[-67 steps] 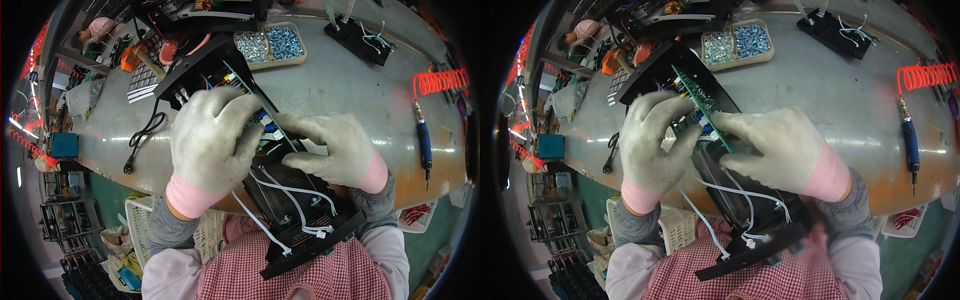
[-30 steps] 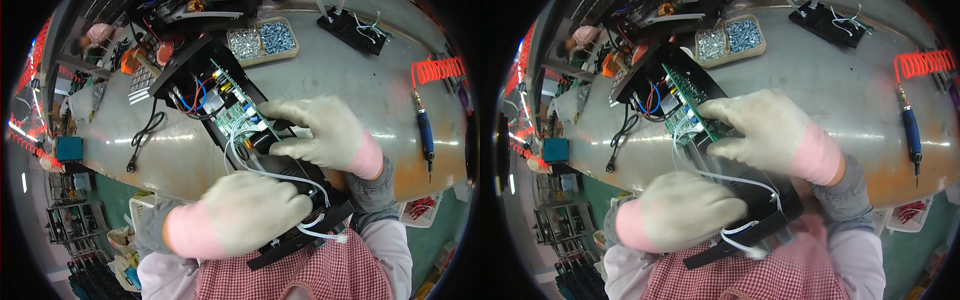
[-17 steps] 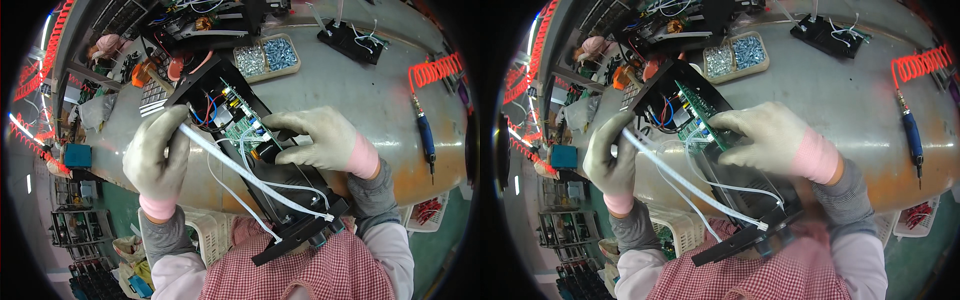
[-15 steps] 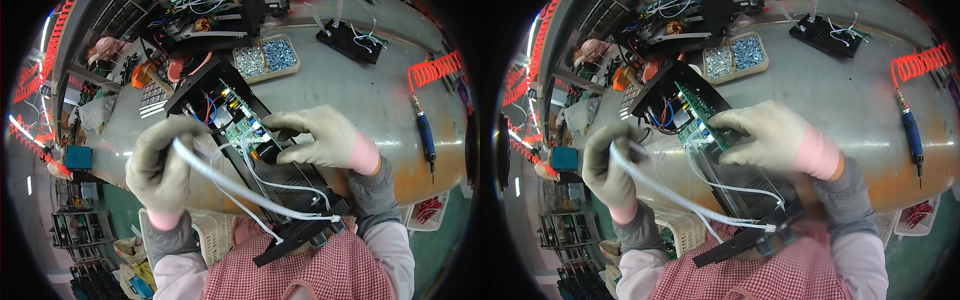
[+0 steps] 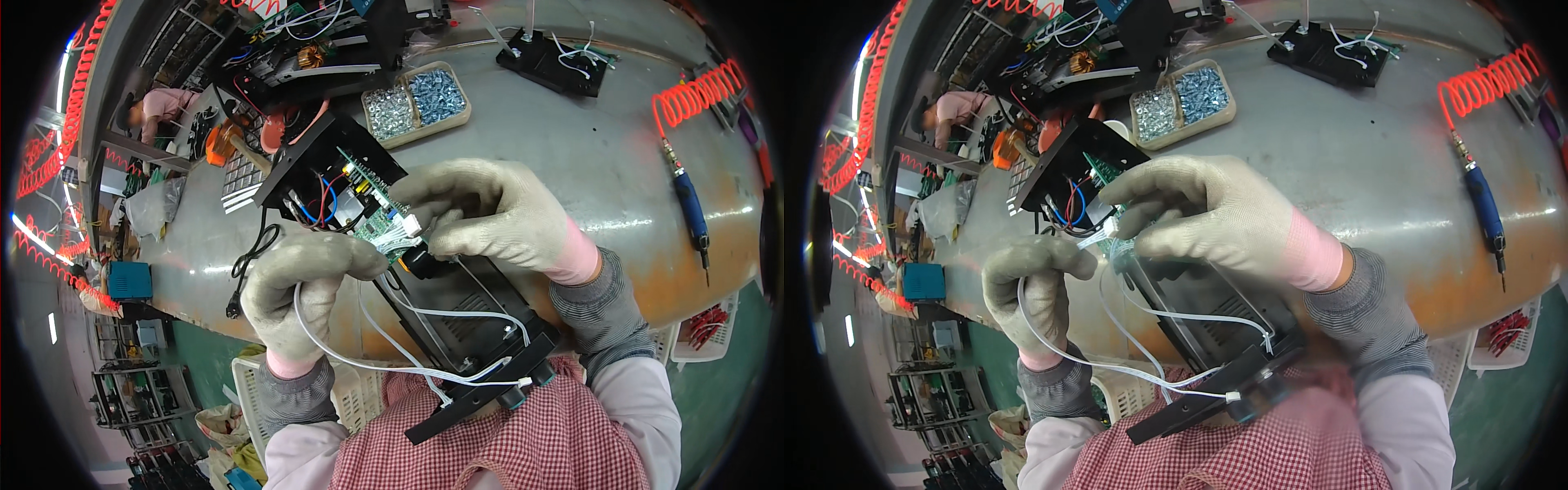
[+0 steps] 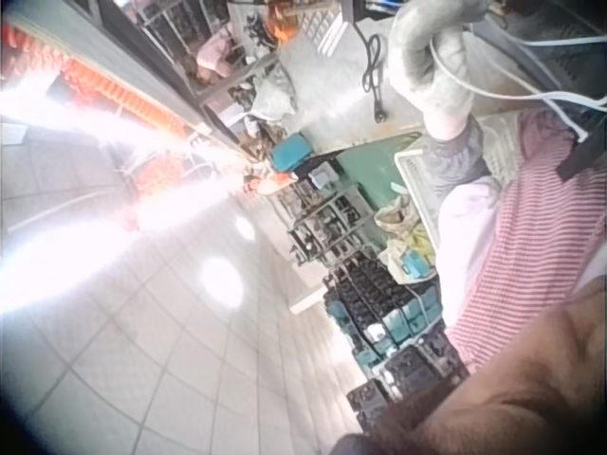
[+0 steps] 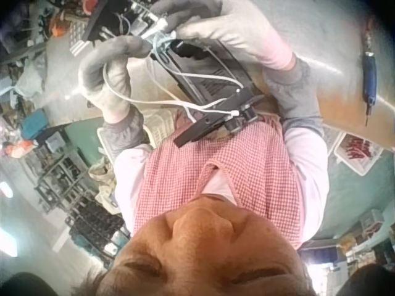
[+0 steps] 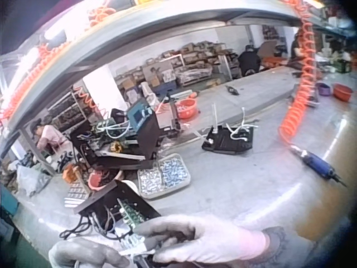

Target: Assembling the components of an electronic device, including screwing the chassis and connecting internal wiring.

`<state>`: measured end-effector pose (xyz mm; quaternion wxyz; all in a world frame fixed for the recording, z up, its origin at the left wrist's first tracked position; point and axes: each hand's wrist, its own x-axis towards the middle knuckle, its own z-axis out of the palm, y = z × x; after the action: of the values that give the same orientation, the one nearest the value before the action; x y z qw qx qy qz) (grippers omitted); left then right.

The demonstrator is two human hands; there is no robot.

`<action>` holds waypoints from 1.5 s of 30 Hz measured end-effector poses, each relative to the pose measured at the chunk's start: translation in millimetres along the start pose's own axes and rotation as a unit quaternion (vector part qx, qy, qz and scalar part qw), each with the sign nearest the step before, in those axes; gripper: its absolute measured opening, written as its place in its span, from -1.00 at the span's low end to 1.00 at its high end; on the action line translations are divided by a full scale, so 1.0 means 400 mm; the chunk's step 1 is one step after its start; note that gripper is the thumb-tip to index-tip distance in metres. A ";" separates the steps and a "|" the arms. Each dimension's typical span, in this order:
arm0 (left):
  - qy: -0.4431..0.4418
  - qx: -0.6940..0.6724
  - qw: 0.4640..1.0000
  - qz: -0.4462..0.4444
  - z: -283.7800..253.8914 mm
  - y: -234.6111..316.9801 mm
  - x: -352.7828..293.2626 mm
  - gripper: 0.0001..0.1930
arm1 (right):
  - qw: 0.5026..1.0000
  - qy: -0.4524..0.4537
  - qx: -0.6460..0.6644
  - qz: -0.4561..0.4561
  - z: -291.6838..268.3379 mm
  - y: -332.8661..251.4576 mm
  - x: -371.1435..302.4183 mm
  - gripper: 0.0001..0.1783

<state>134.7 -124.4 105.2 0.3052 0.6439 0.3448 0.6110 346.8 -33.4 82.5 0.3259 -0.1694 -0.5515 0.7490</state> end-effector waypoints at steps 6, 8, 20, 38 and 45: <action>-0.114 0.205 0.971 0.053 -0.027 0.004 0.012 -0.89 | 0.999 0.005 0.043 0.034 0.005 -0.005 0.001 -0.71; -0.157 0.327 0.928 0.086 -0.037 0.028 0.040 -0.83 | 0.999 0.018 0.040 0.027 0.009 0.002 0.008 -0.75; -0.155 0.526 0.825 0.133 0.037 0.021 0.067 -0.70 | 0.995 0.085 0.025 0.046 0.029 0.012 0.010 -0.77; -0.056 0.471 0.876 -0.080 -0.014 -0.038 0.043 -0.86 | 0.896 -0.041 -0.429 -0.107 -0.019 0.033 0.003 -0.27; -0.056 0.486 0.869 -0.074 -0.018 -0.049 0.042 -0.86 | 0.878 -0.035 -0.469 -0.091 -0.010 0.031 0.000 -0.28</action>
<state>126.3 -99.7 99.4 0.0170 0.7166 0.6274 0.3041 345.4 -32.8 69.8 0.2554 -0.2255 -0.8620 0.3752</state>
